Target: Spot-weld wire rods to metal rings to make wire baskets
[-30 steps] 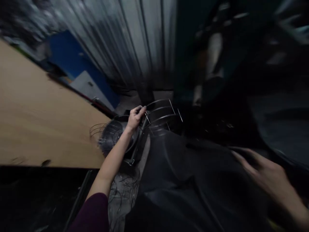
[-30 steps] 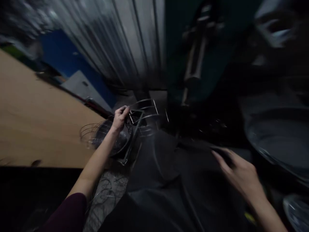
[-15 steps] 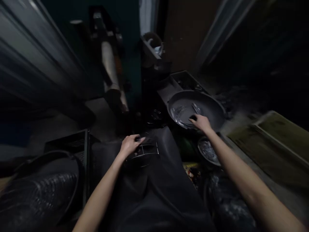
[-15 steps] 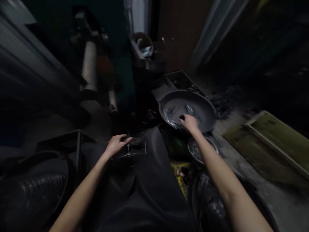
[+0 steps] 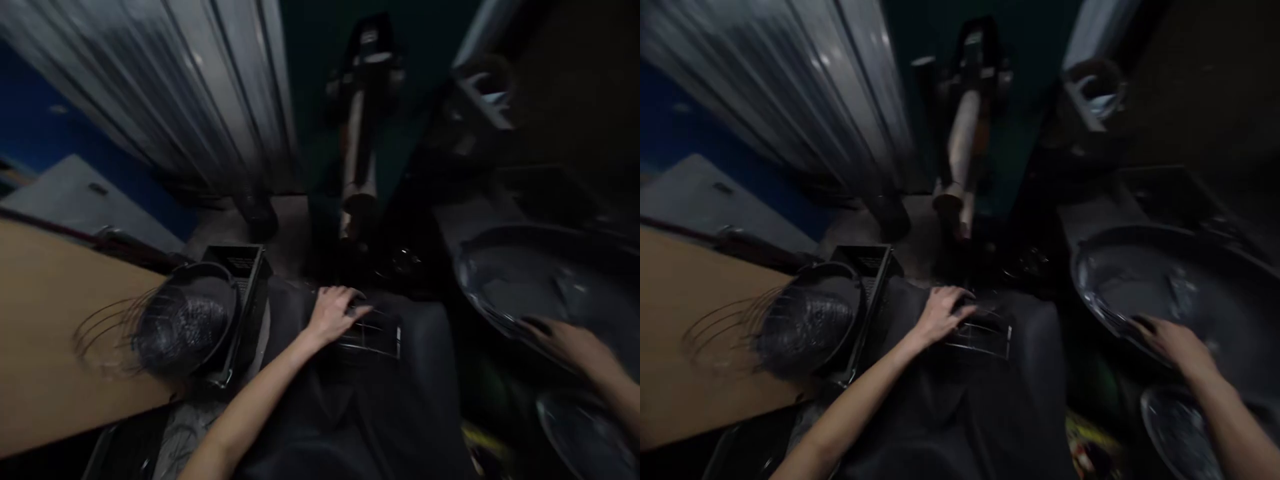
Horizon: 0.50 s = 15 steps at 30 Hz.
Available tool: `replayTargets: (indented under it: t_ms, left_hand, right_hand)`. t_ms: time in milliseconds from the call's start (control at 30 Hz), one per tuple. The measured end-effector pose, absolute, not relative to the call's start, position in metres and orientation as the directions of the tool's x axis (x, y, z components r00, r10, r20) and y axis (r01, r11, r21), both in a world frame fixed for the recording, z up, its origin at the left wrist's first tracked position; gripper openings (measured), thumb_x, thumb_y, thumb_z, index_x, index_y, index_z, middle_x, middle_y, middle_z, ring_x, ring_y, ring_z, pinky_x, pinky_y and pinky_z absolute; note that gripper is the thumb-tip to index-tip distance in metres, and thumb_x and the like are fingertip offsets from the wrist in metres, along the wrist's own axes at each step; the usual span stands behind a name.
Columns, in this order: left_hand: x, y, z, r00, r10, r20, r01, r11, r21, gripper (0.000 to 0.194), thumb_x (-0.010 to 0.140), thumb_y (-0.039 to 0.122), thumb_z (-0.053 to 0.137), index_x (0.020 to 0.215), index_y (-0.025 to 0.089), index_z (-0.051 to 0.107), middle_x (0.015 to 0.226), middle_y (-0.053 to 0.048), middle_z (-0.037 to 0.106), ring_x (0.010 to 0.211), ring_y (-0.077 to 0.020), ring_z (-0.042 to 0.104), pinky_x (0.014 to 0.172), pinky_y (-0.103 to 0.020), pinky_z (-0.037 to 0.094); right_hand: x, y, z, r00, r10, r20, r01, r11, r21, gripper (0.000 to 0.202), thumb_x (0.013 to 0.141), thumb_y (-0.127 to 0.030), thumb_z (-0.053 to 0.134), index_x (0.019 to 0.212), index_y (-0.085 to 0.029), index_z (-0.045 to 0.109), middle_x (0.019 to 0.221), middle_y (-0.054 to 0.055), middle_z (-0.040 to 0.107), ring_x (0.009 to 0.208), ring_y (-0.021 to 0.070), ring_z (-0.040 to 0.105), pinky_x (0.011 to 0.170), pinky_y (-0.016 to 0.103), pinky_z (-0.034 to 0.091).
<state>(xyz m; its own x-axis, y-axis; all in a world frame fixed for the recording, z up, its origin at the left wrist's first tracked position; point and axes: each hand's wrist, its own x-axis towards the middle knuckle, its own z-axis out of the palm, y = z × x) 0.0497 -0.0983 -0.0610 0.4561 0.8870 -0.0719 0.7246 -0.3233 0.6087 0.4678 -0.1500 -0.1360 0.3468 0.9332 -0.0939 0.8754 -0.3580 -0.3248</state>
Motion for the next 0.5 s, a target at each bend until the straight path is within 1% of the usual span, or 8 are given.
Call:
replayTargets:
  t_ms: [33, 67, 133, 200, 267, 333, 400, 500]
  left_hand:
    - [0.049, -0.101, -0.056, 0.455, 0.890, 0.010, 0.696, -0.363, 0.619, 0.029, 0.088, 0.046, 0.051, 0.103, 0.024, 0.065, 0.101, -0.004, 0.069, 0.100, -0.0207, 0.060, 0.094, -0.038, 0.038]
    - [0.049, -0.103, -0.052, 0.449, 0.890, 0.081, 0.660, -0.391, 0.642, 0.026, 0.089, 0.042, 0.051, 0.102, 0.022, 0.064, 0.100, -0.004, 0.068, 0.100, -0.0201, 0.060, 0.094, -0.038, 0.038]
    - [0.054, -0.107, -0.042, 0.441, 0.879, 0.180, 0.557, -0.425, 0.714, 0.023, 0.091, 0.036, 0.049, 0.098, 0.020, 0.064, 0.096, -0.004, 0.068, 0.094, -0.0184, 0.060, 0.091, -0.036, 0.040]
    - [0.068, -0.114, -0.032, 0.490, 0.846, 0.212, 0.415, -0.440, 0.796, 0.023, 0.093, 0.033, 0.046, 0.098, 0.020, 0.065, 0.095, -0.004, 0.068, 0.092, -0.0168, 0.061, 0.088, -0.033, 0.043]
    - [0.090, -0.126, -0.022, 0.593, 0.781, 0.197, 0.285, -0.432, 0.856, 0.026, 0.094, 0.032, 0.042, 0.103, 0.020, 0.064, 0.098, -0.005, 0.068, 0.094, -0.0163, 0.062, 0.087, -0.031, 0.046]
    - [0.117, -0.141, -0.011, 0.687, 0.704, 0.180, 0.211, -0.431, 0.877, 0.031, 0.094, 0.032, 0.040, 0.114, 0.019, 0.060, 0.110, -0.007, 0.066, 0.104, -0.0179, 0.060, 0.093, -0.032, 0.046]
    - [0.142, -0.152, -0.004, 0.737, 0.653, 0.173, 0.190, -0.447, 0.874, 0.038, 0.093, 0.034, 0.042, 0.126, 0.017, 0.052, 0.125, -0.010, 0.059, 0.118, -0.0216, 0.053, 0.103, -0.037, 0.040]
    - [0.158, -0.160, -0.004, 0.788, 0.597, 0.152, 0.145, -0.420, 0.896, 0.045, 0.092, 0.038, 0.044, 0.131, 0.016, 0.045, 0.132, -0.012, 0.054, 0.127, -0.0240, 0.046, 0.107, -0.040, 0.035]
  right_hand:
    - [0.466, -0.154, -0.125, 0.442, 0.885, -0.147, 0.811, -0.464, -0.356, 0.031, 0.068, -0.047, 0.053, 0.042, -0.030, 0.050, 0.059, 0.012, 0.060, 0.045, 0.0239, 0.048, 0.051, 0.039, 0.037]
    - [0.463, -0.157, -0.113, 0.501, 0.858, -0.113, 0.768, -0.500, -0.400, 0.026, 0.068, -0.044, 0.056, 0.046, -0.029, 0.051, 0.061, 0.009, 0.060, 0.046, 0.0232, 0.046, 0.052, 0.037, 0.034]
    - [0.455, -0.157, -0.086, 0.589, 0.804, 0.081, 0.703, -0.461, -0.542, 0.021, 0.069, -0.037, 0.063, 0.056, -0.025, 0.052, 0.062, 0.005, 0.055, 0.050, 0.0186, 0.039, 0.055, 0.033, 0.030]
    - [0.445, -0.152, -0.057, 0.674, 0.719, 0.171, 0.666, -0.491, -0.561, 0.018, 0.076, -0.030, 0.062, 0.064, -0.023, 0.050, 0.061, 0.001, 0.048, 0.053, 0.0154, 0.035, 0.058, 0.031, 0.028]
    - [0.430, -0.145, -0.026, 0.744, 0.638, 0.199, 0.579, -0.466, -0.669, 0.016, 0.083, -0.021, 0.055, 0.068, -0.022, 0.048, 0.061, -0.001, 0.044, 0.055, 0.0138, 0.035, 0.059, 0.030, 0.028]
    - [0.405, -0.142, 0.007, 0.780, 0.613, 0.124, 0.408, -0.348, -0.844, 0.019, 0.088, -0.016, 0.046, 0.070, -0.022, 0.044, 0.057, -0.003, 0.039, 0.052, 0.0130, 0.034, 0.056, 0.029, 0.028]
    - [0.371, -0.142, 0.041, 0.739, 0.672, -0.044, 0.126, -0.203, -0.971, 0.026, 0.092, -0.015, 0.040, 0.067, -0.023, 0.037, 0.051, -0.005, 0.031, 0.046, 0.0118, 0.027, 0.050, 0.027, 0.025]
    - [0.322, -0.145, 0.086, 0.560, 0.801, -0.211, -0.210, -0.109, -0.972, 0.035, 0.093, -0.013, 0.035, 0.059, -0.020, 0.031, 0.051, -0.006, 0.019, 0.043, 0.0092, 0.013, 0.044, 0.026, 0.014]
